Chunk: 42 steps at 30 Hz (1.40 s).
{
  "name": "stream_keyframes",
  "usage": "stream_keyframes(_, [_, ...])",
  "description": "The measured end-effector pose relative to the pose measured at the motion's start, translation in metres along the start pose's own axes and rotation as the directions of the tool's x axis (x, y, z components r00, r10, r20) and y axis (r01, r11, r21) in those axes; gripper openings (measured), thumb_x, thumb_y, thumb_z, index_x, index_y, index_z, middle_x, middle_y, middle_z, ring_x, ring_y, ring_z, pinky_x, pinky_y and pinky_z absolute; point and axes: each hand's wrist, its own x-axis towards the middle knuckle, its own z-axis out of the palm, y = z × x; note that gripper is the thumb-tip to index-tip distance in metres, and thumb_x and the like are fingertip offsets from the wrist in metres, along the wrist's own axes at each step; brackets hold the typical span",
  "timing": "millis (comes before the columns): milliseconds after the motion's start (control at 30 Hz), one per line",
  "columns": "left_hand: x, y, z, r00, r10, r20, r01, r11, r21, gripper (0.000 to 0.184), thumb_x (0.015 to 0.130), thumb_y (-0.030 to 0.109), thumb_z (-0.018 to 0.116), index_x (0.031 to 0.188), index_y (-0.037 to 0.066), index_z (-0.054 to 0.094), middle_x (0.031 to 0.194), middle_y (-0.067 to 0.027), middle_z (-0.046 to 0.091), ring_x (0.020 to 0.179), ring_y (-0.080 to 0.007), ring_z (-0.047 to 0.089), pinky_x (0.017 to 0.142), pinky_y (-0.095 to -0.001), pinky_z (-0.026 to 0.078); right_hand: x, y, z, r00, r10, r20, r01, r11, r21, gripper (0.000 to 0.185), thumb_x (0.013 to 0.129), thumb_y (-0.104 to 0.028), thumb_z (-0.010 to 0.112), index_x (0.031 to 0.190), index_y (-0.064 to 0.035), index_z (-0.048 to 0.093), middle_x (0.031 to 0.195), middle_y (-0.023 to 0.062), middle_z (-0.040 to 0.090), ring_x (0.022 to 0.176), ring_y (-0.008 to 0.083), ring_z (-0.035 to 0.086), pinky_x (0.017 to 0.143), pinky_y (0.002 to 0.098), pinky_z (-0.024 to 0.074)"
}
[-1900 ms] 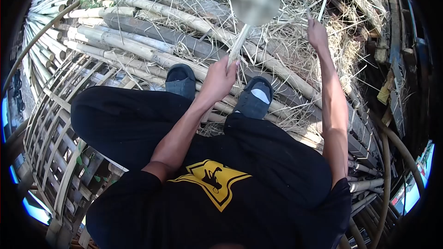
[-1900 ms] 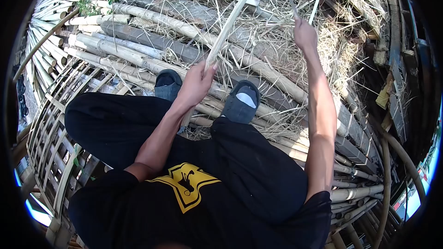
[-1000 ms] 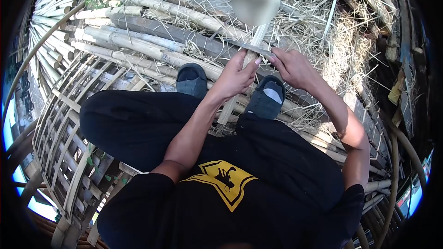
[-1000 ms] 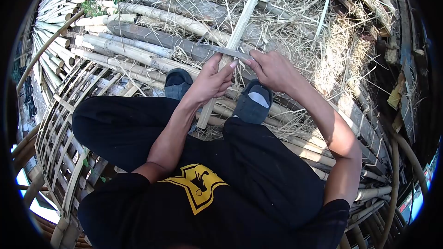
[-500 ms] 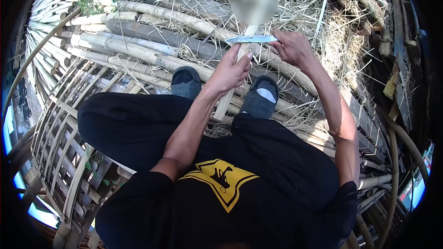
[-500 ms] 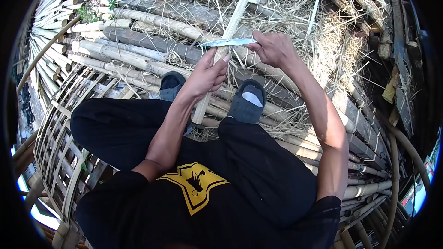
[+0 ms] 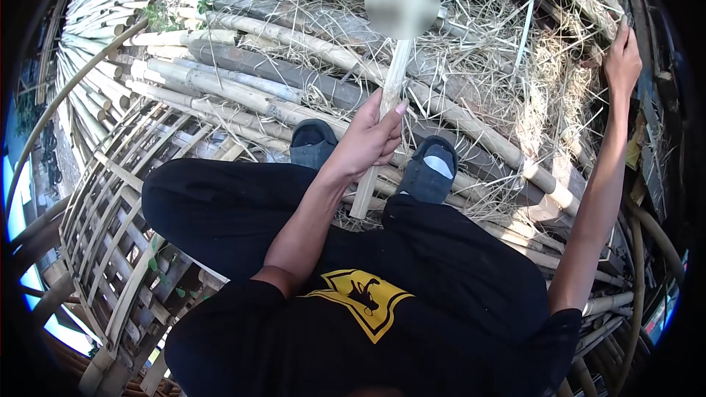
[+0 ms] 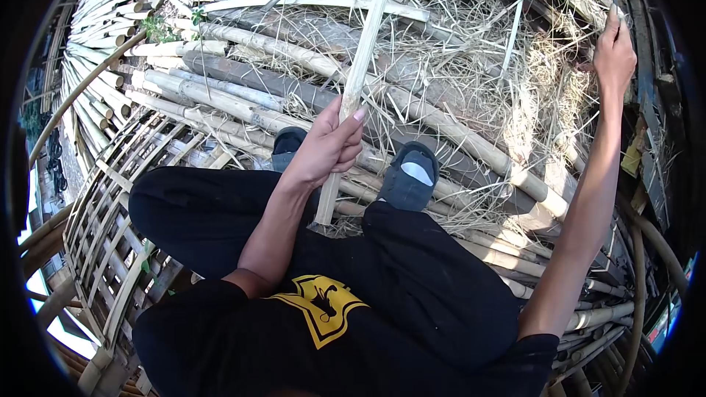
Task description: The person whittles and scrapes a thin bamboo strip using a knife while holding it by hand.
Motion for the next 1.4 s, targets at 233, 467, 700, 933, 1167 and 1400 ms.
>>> stream_keyframes(233, [0.008,-0.008,0.001,0.999,-0.022,0.028,0.024,0.998,-0.058,0.030,0.104,0.035,0.034,0.103,0.007,0.046,0.058,0.0024,0.036,0.035,-0.0042,0.030,0.032,-0.0197,0.029,-0.113,-0.124,0.018,0.782,-0.135,0.608,-0.293,0.782,0.550,0.044,0.101,-0.042,0.040,0.086,-0.0020,0.051,0.061,0.0060,0.047,0.056,0.0144,0.042,0.052,0.0316,0.0337])
stream_keyframes(467, [0.009,-0.011,-0.011,0.999,-0.051,-0.003,0.050,0.992,-0.119,0.028,0.104,0.033,0.035,0.100,0.007,0.046,0.057,0.0023,0.035,0.034,-0.0043,0.025,0.030,-0.0205,0.022,-0.201,-0.186,-0.019,0.405,-0.580,0.707,-0.064,0.753,0.655,0.032,0.099,-0.033,0.043,0.093,-0.0027,0.049,0.062,0.0207,0.054,0.060,0.0414,0.054,0.056,0.0496,0.0396])
stream_keyframes(700, [0.005,-0.009,-0.017,0.989,-0.105,0.107,0.119,0.985,-0.125,0.029,0.103,0.036,0.036,0.092,0.010,0.045,0.055,0.0041,0.030,0.035,-0.0037,0.021,0.030,-0.0210,0.017,-0.197,-0.185,-0.022,0.349,-0.628,0.695,0.025,0.748,0.663,0.029,0.099,-0.032,0.042,0.094,-0.0041,0.049,0.062,0.0205,0.056,0.058,0.0430,0.055,0.055,0.0517,0.0432])
stream_keyframes(933, [0.004,-0.008,-0.015,0.986,-0.161,0.033,0.164,0.975,-0.147,0.027,0.103,0.033,0.036,0.093,0.010,0.047,0.053,0.0046,0.029,0.034,-0.0030,0.020,0.029,-0.0200,0.017,-0.160,-0.146,0.024,0.515,-0.378,0.770,0.091,0.917,0.390,0.036,0.100,-0.036,0.038,0.090,-0.0031,0.051,0.065,0.0204,0.058,0.064,0.0424,0.057,0.057,0.0510,0.0422])
stream_keyframes(1167, [-0.001,-0.008,-0.016,0.985,-0.128,0.113,0.139,0.986,-0.095,0.030,0.103,0.037,0.037,0.094,0.009,0.047,0.054,0.0041,0.032,0.034,-0.0031,0.022,0.030,-0.0196,0.019,-0.046,-0.023,0.011,0.890,0.200,0.410,-0.303,0.931,0.203,0.057,0.100,-0.050,0.033,0.088,-0.0007,0.060,0.062,0.0088,0.051,0.061,0.0177,0.052,0.058,0.0356,0.0411])
stream_keyframes(1400, [0.003,-0.008,-0.006,0.995,-0.091,0.034,0.091,0.996,0.000,0.029,0.102,0.037,0.038,0.094,0.010,0.045,0.055,0.0048,0.030,0.035,-0.0032,0.022,0.031,-0.0200,0.017,-0.147,-0.156,-0.016,0.544,-0.428,0.722,-0.046,0.844,0.535,0.043,0.100,-0.040,0.041,0.083,-0.0015,0.049,0.057,0.0192,0.047,0.052,0.0373,0.047,0.054,0.0446,0.0383])
